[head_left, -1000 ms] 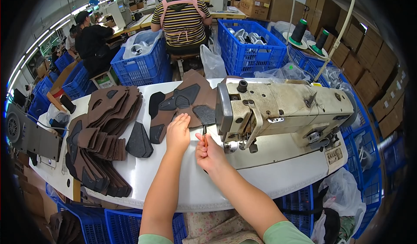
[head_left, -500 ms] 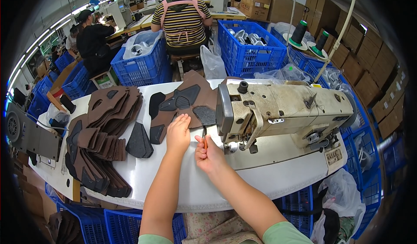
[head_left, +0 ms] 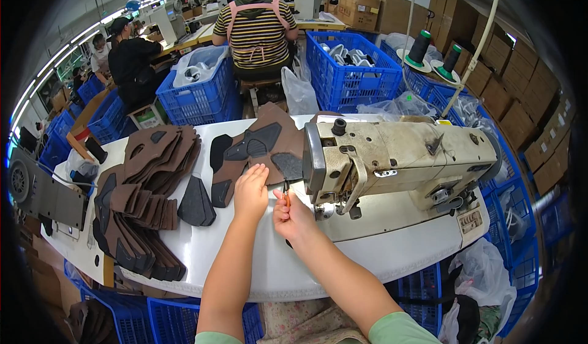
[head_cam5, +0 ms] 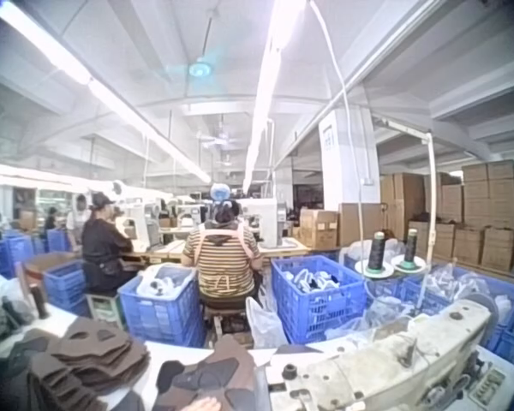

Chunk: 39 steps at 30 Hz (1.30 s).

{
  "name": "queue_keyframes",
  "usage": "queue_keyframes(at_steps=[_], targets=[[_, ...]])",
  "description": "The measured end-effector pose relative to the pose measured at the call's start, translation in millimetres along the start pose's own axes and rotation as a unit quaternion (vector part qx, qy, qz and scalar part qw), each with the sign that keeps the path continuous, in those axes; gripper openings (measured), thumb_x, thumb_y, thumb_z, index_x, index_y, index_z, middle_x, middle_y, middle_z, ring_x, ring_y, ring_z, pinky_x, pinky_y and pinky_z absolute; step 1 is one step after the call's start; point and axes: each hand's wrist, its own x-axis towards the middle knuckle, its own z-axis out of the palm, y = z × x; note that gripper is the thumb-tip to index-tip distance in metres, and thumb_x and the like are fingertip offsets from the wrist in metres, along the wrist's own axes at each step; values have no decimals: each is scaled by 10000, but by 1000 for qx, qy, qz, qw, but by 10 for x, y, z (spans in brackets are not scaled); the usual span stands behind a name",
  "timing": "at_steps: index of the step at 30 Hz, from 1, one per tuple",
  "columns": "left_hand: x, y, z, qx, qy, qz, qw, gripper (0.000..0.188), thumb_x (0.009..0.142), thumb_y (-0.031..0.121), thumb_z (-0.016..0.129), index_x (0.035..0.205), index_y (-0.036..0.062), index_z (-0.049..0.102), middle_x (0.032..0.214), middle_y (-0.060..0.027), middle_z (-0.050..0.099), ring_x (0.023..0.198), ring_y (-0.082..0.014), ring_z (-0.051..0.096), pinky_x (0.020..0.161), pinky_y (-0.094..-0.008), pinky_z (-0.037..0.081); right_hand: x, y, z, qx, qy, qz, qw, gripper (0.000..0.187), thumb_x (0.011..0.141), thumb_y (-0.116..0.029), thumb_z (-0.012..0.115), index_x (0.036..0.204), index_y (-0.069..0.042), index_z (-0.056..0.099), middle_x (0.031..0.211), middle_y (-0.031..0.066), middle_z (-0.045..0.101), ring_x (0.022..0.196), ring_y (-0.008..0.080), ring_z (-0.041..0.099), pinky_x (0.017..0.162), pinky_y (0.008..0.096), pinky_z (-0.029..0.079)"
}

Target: Sewing leather or fabric components together using an industrial sewing machine to create shoe uppers.

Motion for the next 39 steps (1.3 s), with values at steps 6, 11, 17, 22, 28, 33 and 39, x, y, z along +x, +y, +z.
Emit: queue_keyframes(at_steps=[6,11,17,22,28,33,39], targets=[[-6,-3,-18,1,5,8,1000,388,767,23,534,1129,0,669,1235,-137,647,1230,-276,552,998,-426,418,3,9,-47,-19,-4,-6,1000,369,1031,-347,458,1180,-15,519,658,-34,443,500,48,356,421,192,290],[3,16,-14,12,5,22,1000,391,755,23,553,1125,21,677,1224,-139,650,1218,-278,557,992,-423,425,-604,71,-393,-126,-57,76,987,376,1020,-387,478,1121,-30,547,664,-11,473,485,68,377,410,214,275],[274,73,-61,31,16,107,994,336,739,26,594,1054,50,707,1099,-157,688,1060,-315,634,895,-438,494,-1928,-902,-1021,-672,-104,-103,726,282,984,-244,559,1171,-37,605,920,61,667,771,146,620,694,264,496],[1062,244,-570,31,17,-24,999,207,871,132,570,984,1,684,978,-210,683,919,-386,644,815,-437,496,-2772,-2462,-1649,-829,160,-482,233,226,734,0,571,897,-82,705,921,110,694,900,324,645,858,446,479],[1999,234,-1124,127,66,-90,986,248,869,191,595,984,-13,678,914,-236,674,867,-403,643,760,-442,487,-2993,-3758,-2826,-770,246,-514,287,209,784,-18,614,929,-96,743,1107,81,693,1227,303,551,1070,458,371],[1557,155,-1974,-12,147,-17,989,338,833,50,630,1169,15,643,1003,-141,700,883,-206,659,810,-313,495,-2789,-3321,-2448,-717,219,-608,261,317,674,20,524,911,-38,727,1109,151,675,1176,365,550,1036,434,415],[604,1122,-2422,-76,177,-81,978,373,878,-5,566,1249,37,567,1172,-107,630,1070,-178,594,947,-285,437,-2646,-1373,-993,-722,-225,-600,262,282,725,-55,640,1003,-62,690,1009,110,679,950,318,643,840,424,514]])
